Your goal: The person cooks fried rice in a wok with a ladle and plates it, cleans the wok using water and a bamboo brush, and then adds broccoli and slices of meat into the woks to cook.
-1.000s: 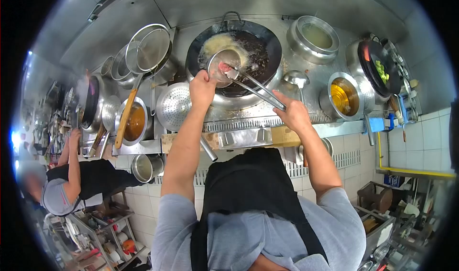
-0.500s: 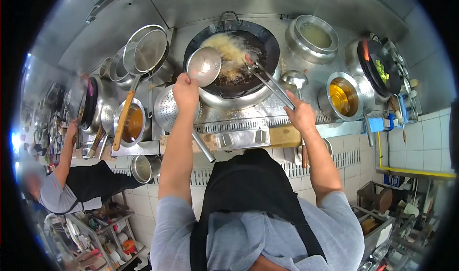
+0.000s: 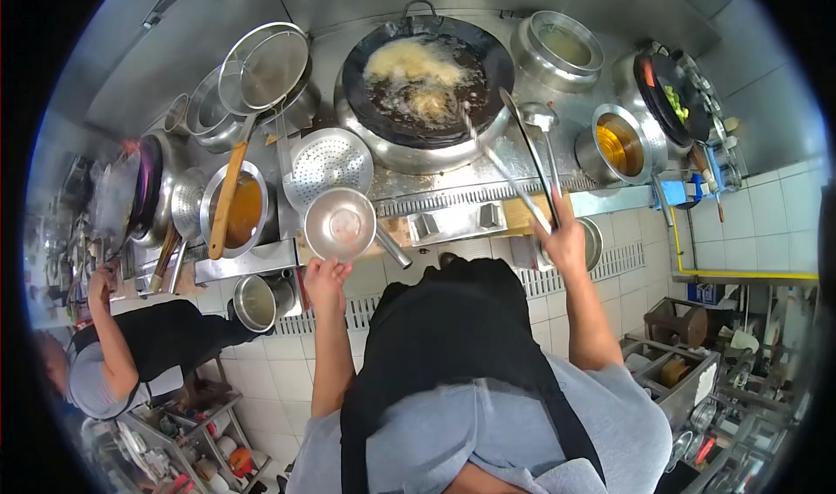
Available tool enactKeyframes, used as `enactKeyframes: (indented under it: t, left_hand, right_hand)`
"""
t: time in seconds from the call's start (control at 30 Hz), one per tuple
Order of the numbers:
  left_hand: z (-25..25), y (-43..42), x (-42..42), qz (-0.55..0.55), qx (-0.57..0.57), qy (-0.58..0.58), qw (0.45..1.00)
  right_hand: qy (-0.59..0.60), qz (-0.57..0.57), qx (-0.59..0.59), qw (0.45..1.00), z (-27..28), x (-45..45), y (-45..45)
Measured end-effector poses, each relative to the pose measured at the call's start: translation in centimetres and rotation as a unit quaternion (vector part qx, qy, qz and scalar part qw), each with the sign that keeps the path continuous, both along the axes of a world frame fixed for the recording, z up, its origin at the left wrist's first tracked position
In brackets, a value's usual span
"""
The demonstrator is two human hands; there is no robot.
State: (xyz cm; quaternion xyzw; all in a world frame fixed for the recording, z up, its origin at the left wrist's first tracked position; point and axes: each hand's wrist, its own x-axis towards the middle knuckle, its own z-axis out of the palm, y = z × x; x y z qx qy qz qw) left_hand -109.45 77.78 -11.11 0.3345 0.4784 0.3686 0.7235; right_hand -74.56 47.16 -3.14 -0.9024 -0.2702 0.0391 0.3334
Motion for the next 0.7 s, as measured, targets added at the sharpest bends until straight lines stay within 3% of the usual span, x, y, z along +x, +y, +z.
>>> enactKeyframes:
  t: [0.13,0.23,0.37,0.43,0.5,0.57,0.7]
  left_hand:
    - [-0.7,0.3,-4.1,-0.014,-0.017,-0.008,1.000]
    - [-1.2,1.2,-5.6,-0.041,-0.022,-0.014,0.999]
    - [0.1,1.7,-5.4,-0.077,-0.012,-0.009,0.997]
    - [0.4,1.7,-5.2,-0.097,-0.008,-0.009,0.995]
    - [1.1,1.3,-4.9,-0.113,-0.002,-0.004,0.994]
    - [2.0,0.2,-4.2,-0.129,0.002,0.003,0.992]
    - [2.0,-2.7,-2.3,-0.211,0.032,0.022,0.977]
  right_hand:
    - [0.112,-0.042,0.023,0.993,-2.0,-10.3,-2.6]
    - [0.110,-0.032,0.049,0.992,-4.8,-13.4,-0.3]
    - [0.148,-0.041,-0.098,0.983,-7.2,-11.5,6.6]
    - [0.076,-0.019,-0.151,0.985,-10.9,-9.2,9.7]
    - [0.156,-0.071,-0.181,0.968,-10.6,-8.0,12.9]
    - [0.182,-0.071,-0.159,0.968,-10.6,-7.3,13.9]
    - [0.072,-0.043,-0.102,0.991,-14.0,-9.2,10.8]
